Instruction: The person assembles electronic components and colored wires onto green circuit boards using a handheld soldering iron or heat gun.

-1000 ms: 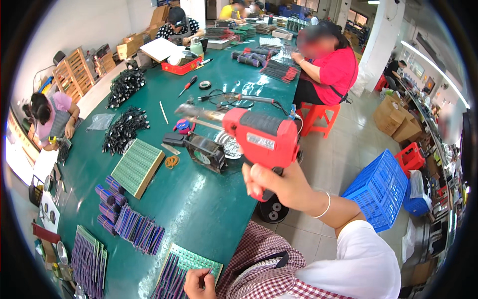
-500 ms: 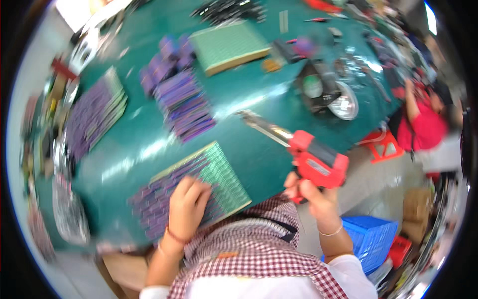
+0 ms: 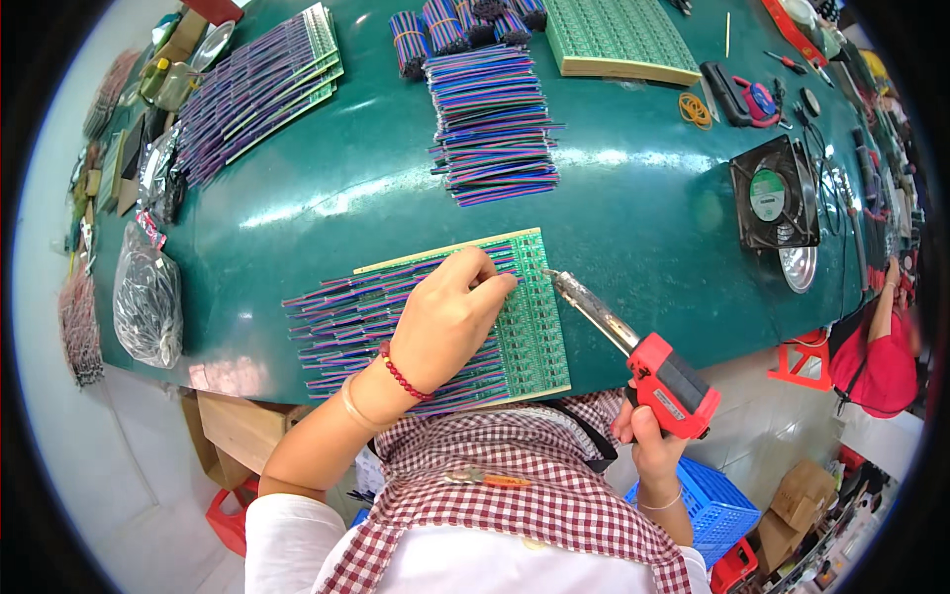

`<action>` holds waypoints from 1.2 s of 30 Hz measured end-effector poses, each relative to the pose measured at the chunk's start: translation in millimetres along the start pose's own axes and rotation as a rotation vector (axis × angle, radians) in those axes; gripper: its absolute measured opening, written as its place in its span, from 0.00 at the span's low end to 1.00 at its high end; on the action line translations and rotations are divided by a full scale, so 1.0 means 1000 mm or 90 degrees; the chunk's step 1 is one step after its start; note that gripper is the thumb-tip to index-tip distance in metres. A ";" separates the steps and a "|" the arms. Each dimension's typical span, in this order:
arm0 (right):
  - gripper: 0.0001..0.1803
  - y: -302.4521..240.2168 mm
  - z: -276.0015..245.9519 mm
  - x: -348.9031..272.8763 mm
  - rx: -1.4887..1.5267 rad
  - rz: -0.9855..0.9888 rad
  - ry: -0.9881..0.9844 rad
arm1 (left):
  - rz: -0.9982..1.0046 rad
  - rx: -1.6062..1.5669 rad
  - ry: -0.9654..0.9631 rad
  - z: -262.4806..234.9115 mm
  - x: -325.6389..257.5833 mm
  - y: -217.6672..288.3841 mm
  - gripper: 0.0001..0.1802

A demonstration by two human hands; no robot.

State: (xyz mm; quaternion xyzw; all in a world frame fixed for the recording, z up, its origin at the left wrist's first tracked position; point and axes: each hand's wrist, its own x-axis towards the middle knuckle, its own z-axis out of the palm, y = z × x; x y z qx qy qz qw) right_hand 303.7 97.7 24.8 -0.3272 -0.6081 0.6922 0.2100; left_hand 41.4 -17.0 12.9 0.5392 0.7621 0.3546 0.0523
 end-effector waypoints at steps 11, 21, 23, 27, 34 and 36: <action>0.18 0.005 0.004 0.000 -0.026 0.036 -0.025 | 0.010 -0.007 -0.007 0.002 -0.005 -0.007 0.13; 0.10 0.016 0.001 -0.003 -0.133 0.015 -0.018 | 0.012 -0.010 -0.007 0.003 -0.004 -0.007 0.15; 0.13 0.014 0.000 -0.001 -0.135 0.005 -0.045 | 0.007 -0.011 -0.008 0.002 -0.005 -0.008 0.16; 0.17 0.002 0.005 -0.006 -0.085 0.034 -0.016 | 0.013 -0.011 -0.012 0.004 -0.005 -0.009 0.16; 0.04 -0.006 0.006 -0.006 -0.011 0.098 0.013 | 0.018 0.010 -0.012 0.002 -0.003 -0.008 0.16; 0.04 -0.002 0.004 -0.007 -0.035 0.092 0.006 | 0.022 0.014 -0.013 0.001 -0.002 -0.008 0.16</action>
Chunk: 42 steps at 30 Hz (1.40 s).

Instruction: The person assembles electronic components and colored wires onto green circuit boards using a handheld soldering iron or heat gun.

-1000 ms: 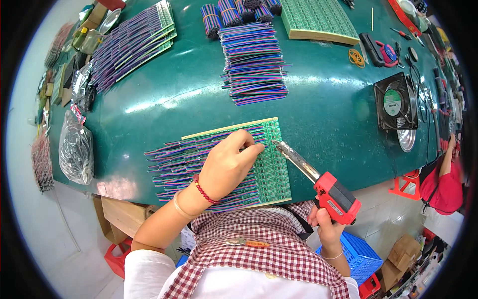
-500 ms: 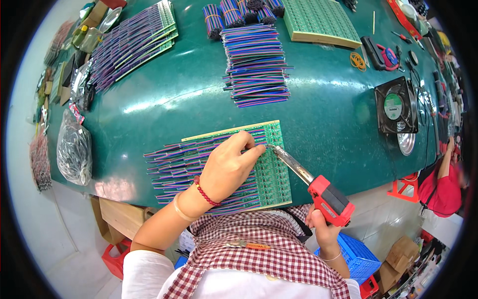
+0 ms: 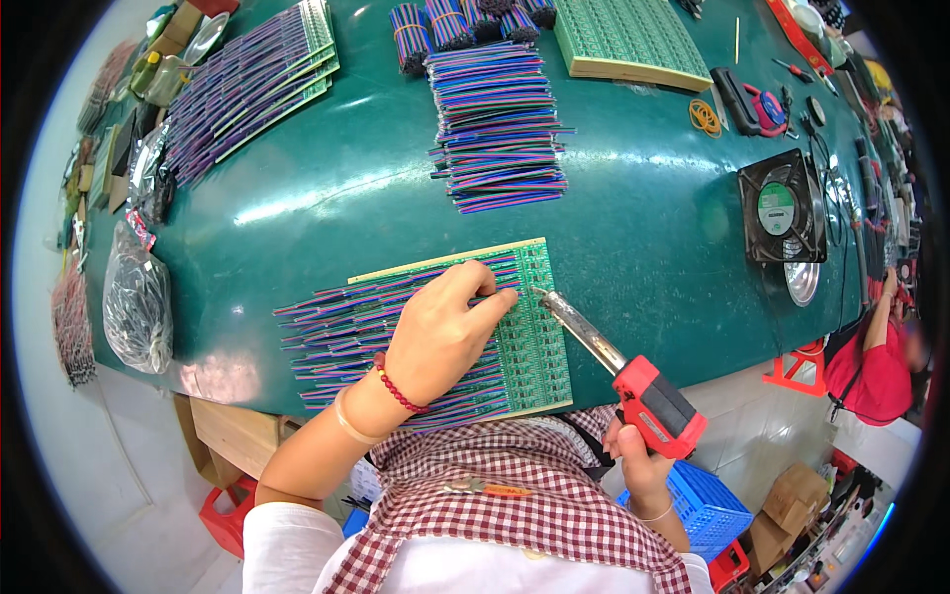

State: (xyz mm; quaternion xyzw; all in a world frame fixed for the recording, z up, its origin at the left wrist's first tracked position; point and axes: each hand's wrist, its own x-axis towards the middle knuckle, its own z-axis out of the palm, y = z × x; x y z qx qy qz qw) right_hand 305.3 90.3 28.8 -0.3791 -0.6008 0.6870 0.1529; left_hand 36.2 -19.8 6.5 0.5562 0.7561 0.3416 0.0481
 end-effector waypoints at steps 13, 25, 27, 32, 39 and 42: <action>0.03 0.007 0.003 -0.001 -0.072 -0.047 -0.002 | 0.015 0.003 0.009 0.002 0.000 -0.001 0.16; 0.08 0.005 0.004 -0.004 -0.038 -0.036 -0.018 | 0.019 0.005 0.020 0.002 -0.001 -0.003 0.15; 0.03 0.007 0.004 -0.003 -0.026 -0.021 -0.013 | 0.021 0.004 0.021 0.003 -0.001 -0.003 0.15; 0.03 0.003 0.004 -0.007 -0.014 -0.015 -0.021 | 0.023 -0.001 0.016 0.002 -0.001 -0.002 0.16; 0.03 0.005 0.005 -0.009 -0.026 -0.015 -0.007 | 0.031 0.001 0.022 0.003 -0.001 -0.003 0.16; 0.03 0.009 0.004 -0.006 -0.052 -0.038 -0.029 | 0.033 0.002 0.020 0.003 -0.001 -0.003 0.15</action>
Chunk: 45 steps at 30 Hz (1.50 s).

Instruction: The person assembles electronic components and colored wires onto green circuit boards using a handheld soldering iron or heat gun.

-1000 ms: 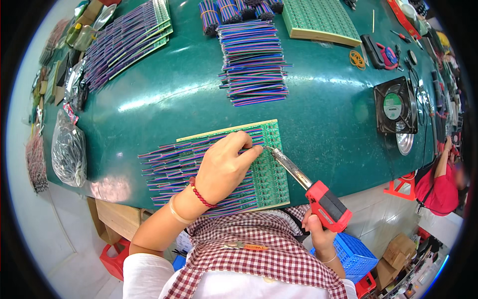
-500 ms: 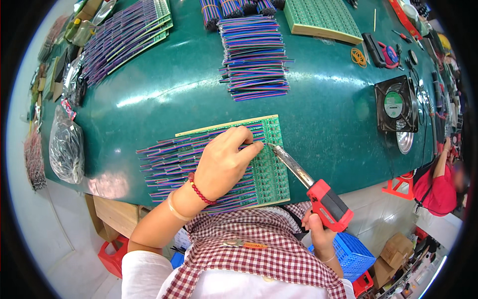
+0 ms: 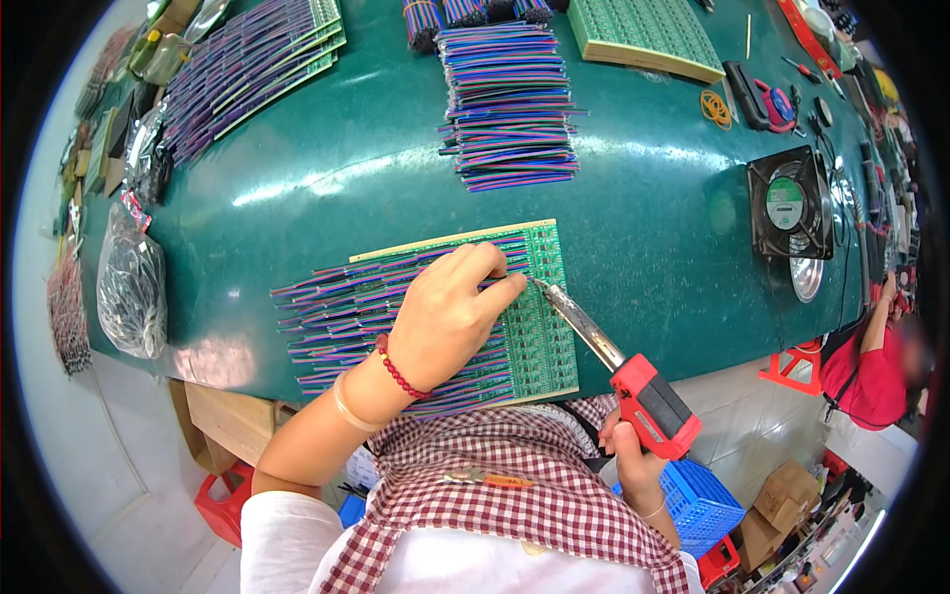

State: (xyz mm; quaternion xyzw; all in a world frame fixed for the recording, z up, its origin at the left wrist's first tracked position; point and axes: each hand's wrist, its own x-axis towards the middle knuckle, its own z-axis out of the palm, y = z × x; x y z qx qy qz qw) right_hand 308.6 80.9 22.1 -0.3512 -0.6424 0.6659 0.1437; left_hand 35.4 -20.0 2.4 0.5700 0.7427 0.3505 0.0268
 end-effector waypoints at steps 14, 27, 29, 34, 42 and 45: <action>0.06 -0.006 0.004 -0.004 0.067 0.027 0.062 | 0.010 0.003 0.007 0.000 -0.001 0.001 0.15; 0.20 -0.008 -0.010 0.008 0.083 -0.102 0.170 | 0.057 0.221 -0.022 -0.015 0.065 -0.017 0.13; 0.20 -0.010 -0.011 0.006 0.068 -0.118 0.170 | 0.055 0.213 -0.024 -0.004 0.078 -0.037 0.12; 0.19 -0.010 -0.015 0.002 0.077 -0.135 0.200 | 0.072 0.267 -0.040 0.015 0.081 -0.039 0.09; 0.18 -0.016 -0.014 0.009 0.104 -0.145 0.219 | 0.122 0.307 -0.060 0.011 0.081 -0.034 0.06; 0.18 -0.017 -0.014 0.010 0.107 -0.170 0.211 | 0.097 0.182 -0.036 0.000 0.074 -0.031 0.06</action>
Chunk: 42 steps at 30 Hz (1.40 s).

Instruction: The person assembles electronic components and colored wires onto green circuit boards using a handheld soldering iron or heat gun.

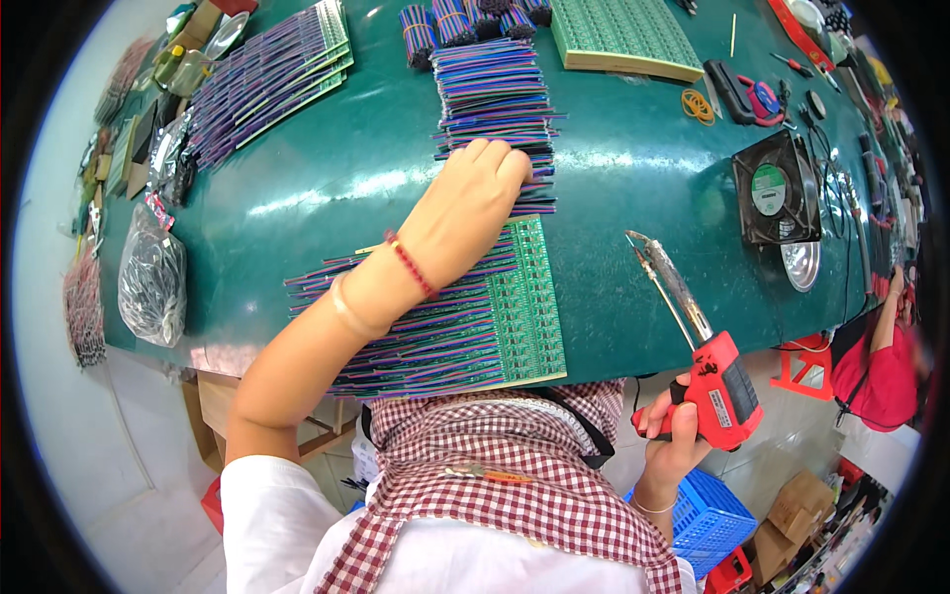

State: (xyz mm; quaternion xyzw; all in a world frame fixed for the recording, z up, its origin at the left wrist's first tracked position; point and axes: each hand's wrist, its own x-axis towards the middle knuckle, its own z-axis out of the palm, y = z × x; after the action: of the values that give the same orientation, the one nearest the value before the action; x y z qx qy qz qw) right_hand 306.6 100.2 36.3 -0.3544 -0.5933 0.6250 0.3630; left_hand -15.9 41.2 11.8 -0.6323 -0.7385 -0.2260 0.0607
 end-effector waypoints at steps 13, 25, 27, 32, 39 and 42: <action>0.18 0.000 -0.001 -0.005 0.000 0.009 0.000 | -0.138 -0.211 -0.060 -0.028 -0.043 0.045 0.12; 0.21 0.006 -0.002 -0.022 -0.038 0.134 -0.125 | -0.170 -0.206 -0.009 -0.015 -0.071 0.057 0.12; 0.21 0.007 -0.002 -0.025 -0.039 0.168 -0.146 | -0.093 -0.147 0.018 -0.015 -0.072 0.052 0.14; 0.21 0.012 0.000 -0.027 -0.054 0.191 -0.155 | -0.080 -0.155 0.028 -0.013 -0.073 0.051 0.16; 0.17 0.015 0.005 -0.021 -0.101 0.144 -0.190 | -0.071 -0.163 0.038 -0.008 -0.074 0.048 0.17; 0.15 0.018 0.003 -0.022 -0.131 0.132 -0.199 | -0.070 -0.166 0.044 -0.007 -0.075 0.048 0.17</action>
State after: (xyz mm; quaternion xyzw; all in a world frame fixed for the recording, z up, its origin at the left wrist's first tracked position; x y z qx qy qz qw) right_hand 314.1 79.0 19.1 -0.3478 -0.6633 0.6425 0.1622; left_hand 43.8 -24.4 2.0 -0.5855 -0.7338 -0.3445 -0.0088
